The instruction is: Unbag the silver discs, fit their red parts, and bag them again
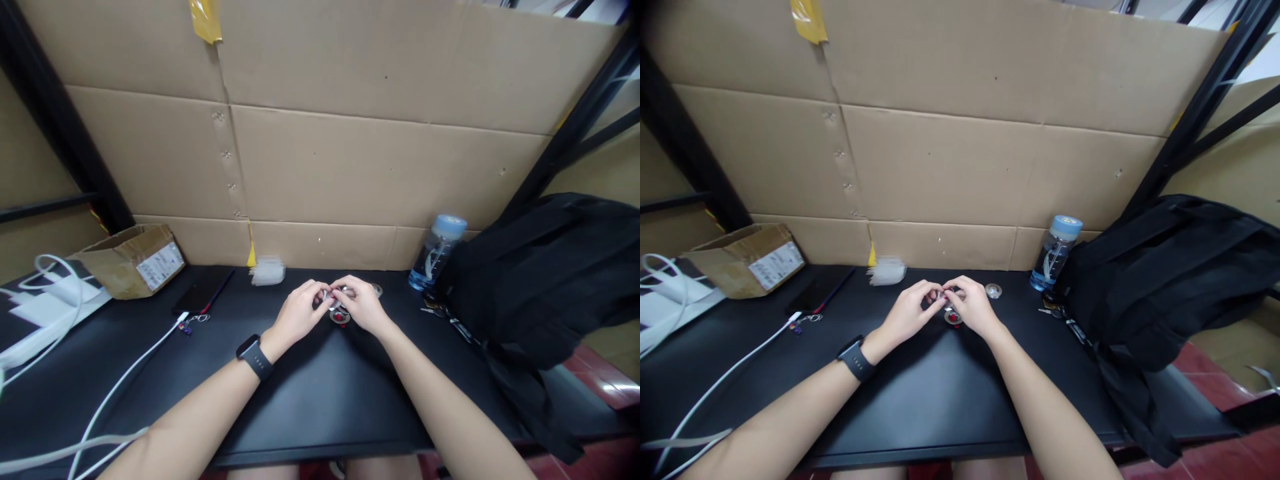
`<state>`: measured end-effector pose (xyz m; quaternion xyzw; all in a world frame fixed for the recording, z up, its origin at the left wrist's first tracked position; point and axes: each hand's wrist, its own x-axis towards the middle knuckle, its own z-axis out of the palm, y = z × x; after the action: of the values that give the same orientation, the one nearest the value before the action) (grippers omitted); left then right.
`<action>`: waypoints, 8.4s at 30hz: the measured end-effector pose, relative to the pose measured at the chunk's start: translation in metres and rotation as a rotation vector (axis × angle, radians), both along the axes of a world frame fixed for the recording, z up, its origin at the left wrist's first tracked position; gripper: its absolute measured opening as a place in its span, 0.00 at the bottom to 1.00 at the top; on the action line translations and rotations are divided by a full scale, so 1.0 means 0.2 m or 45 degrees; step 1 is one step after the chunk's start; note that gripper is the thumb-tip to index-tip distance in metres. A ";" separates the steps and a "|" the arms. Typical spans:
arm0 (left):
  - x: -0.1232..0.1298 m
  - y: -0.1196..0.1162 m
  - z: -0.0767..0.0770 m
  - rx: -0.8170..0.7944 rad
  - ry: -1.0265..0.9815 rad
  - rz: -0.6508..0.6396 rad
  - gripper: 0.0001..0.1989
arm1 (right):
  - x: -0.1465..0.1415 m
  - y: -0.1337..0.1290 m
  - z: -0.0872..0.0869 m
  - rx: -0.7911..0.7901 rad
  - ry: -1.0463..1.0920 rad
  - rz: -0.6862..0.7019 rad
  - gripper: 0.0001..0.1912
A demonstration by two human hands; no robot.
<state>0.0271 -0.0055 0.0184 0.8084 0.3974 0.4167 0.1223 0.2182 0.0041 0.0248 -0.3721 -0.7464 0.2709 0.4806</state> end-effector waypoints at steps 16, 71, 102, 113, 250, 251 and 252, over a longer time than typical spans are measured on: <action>-0.02 0.04 0.01 -0.281 -0.272 -0.277 0.07 | -0.01 -0.02 0.01 -0.116 -0.054 0.039 0.27; -0.20 0.21 -0.06 0.014 0.276 -0.023 0.04 | 0.19 0.14 -0.06 -0.028 -0.373 -0.225 0.06; -0.07 0.07 0.02 -0.201 -0.095 -0.177 0.08 | 0.00 0.01 -0.04 -0.446 0.219 0.294 0.23; -0.23 0.22 -0.02 -0.190 0.055 0.006 0.09 | 0.21 0.16 -0.05 -0.070 -0.141 -0.275 0.16; -0.22 0.16 0.02 0.046 0.657 0.368 0.12 | 0.35 0.19 -0.07 -0.021 -0.901 0.013 0.19; -0.21 0.16 0.03 0.054 0.650 0.355 0.12 | 0.32 0.18 -0.08 -0.039 -0.911 0.035 0.20; -0.21 0.15 0.03 0.059 0.641 0.338 0.12 | 0.31 0.17 -0.08 -0.053 -0.911 0.043 0.19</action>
<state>-0.0146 0.0253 0.0235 0.8298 0.5081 0.2242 -0.0544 0.2793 0.0389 0.0092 -0.4406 -0.8679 0.1467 0.1766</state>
